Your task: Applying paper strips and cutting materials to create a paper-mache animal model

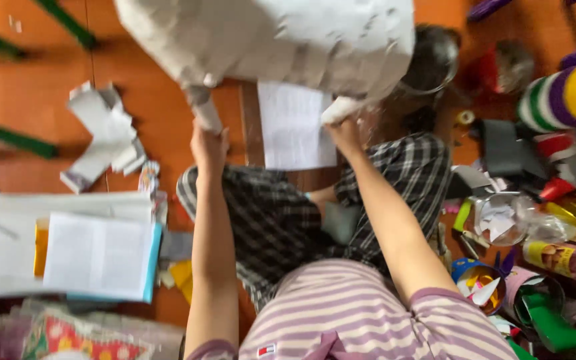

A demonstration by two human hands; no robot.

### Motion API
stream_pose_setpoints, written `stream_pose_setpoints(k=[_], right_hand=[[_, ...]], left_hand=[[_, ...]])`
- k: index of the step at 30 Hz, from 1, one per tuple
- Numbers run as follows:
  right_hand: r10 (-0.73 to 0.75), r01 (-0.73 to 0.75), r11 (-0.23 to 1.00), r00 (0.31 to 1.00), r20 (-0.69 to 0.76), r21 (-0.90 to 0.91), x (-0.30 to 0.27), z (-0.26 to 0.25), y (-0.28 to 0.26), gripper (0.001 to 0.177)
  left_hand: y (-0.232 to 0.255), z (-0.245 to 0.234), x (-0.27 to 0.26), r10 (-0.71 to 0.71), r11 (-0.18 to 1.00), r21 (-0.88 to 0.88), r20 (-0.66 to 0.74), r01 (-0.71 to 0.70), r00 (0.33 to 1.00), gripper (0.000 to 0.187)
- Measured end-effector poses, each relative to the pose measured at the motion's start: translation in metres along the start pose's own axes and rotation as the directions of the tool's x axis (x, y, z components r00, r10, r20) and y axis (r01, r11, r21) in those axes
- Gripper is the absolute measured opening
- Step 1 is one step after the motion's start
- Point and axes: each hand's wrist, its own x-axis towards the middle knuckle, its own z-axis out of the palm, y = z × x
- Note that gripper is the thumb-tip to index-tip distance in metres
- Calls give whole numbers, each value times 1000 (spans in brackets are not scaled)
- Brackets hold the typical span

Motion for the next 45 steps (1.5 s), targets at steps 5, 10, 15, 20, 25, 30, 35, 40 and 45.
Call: stream_pose_setpoints(k=[5, 10, 15, 20, 25, 30, 35, 40, 45], right_hand=[[29, -27, 996, 999, 20, -90, -13, -23, -47, 27], [1, 5, 997, 998, 61, -83, 1, -22, -60, 33], [-195, 204, 977, 973, 123, -67, 20, -19, 11, 33], [-110, 137, 952, 988, 112, -273, 16, -38, -9, 36], [-199, 227, 944, 971, 135, -239, 18, -34, -31, 28], [-287, 338, 920, 926, 245, -197, 16, -38, -11, 64], [282, -43, 883, 845, 455, -467, 45, -79, -77, 58], [287, -84, 878, 881, 377, -471, 63, -73, -72, 55], [242, -61, 883, 908, 342, -465, 89, -59, -59, 53]], left_hand=[[20, -15, -4, -126, 989, -54, 152, 136, 980, 46], [31, -18, 2, -95, 990, -99, 71, 102, 993, 31], [36, -19, 3, -43, 994, -101, 30, 45, 999, 28], [39, -17, 6, -39, 994, -104, 30, 41, 999, 27], [44, -20, 9, 1, 994, -111, -16, -3, 1000, 29], [36, -12, 4, 13, 996, -85, 10, -13, 1000, 27], [36, -13, 3, -36, 995, -89, 48, 40, 998, 30], [37, -12, 3, -89, 993, -66, 69, 94, 994, 32], [13, 6, 1, -78, 996, -35, 82, 81, 994, 37]])
